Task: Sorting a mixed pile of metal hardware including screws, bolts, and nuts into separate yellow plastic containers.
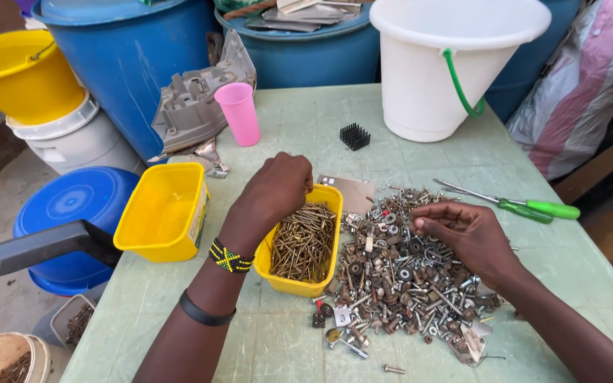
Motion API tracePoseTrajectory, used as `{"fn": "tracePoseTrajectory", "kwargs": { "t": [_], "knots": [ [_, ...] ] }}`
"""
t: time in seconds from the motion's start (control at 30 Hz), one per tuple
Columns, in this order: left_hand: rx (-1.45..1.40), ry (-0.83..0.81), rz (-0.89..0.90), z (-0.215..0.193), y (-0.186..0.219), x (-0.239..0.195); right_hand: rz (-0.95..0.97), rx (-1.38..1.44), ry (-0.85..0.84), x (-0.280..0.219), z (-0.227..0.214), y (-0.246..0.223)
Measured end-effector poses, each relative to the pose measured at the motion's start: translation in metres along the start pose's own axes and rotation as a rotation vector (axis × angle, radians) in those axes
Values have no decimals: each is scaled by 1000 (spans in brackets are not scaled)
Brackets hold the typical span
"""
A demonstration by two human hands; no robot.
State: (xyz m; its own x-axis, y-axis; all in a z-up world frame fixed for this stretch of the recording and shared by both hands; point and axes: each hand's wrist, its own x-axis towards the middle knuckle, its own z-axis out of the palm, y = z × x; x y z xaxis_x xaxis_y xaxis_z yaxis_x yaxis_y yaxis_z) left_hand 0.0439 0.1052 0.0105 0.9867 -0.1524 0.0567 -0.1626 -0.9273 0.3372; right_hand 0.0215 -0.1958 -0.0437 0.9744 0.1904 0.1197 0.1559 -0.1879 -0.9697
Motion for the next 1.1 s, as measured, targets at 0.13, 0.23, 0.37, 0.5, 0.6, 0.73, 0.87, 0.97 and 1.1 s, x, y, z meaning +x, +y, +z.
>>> {"fn": "tracePoseTrajectory", "kwargs": {
  "t": [0.13, 0.23, 0.37, 0.5, 0.6, 0.73, 0.87, 0.97, 1.1],
  "knots": [
    [-27, -15, 7, -1, 4, -4, -8, -13, -1, -2, 3, -5],
    [2, -30, 24, 3, 9, -4, -28, -43, -5, -6, 6, -9],
    [23, -62, 47, 0, 18, -10, -90, -161, -10, -19, 11, -34],
    [-40, -101, 83, 1, 31, -16, -270, -416, -32, -20, 11, -43],
    [-25, -81, 92, -12, 44, -24, -369, -609, 7, -7, 1, -29],
    [5, -58, 96, -11, 37, -21, -527, -725, 73, 12, -28, -7],
    [44, -83, 44, -12, 34, -21, -511, -852, 128, 22, -46, 3],
    [69, -106, 35, -7, 32, -21, -506, -875, 108, 18, -45, 6],
    [86, -82, 37, 2, 25, -16, -596, -890, 51, 10, -24, -1]
  ]
}}
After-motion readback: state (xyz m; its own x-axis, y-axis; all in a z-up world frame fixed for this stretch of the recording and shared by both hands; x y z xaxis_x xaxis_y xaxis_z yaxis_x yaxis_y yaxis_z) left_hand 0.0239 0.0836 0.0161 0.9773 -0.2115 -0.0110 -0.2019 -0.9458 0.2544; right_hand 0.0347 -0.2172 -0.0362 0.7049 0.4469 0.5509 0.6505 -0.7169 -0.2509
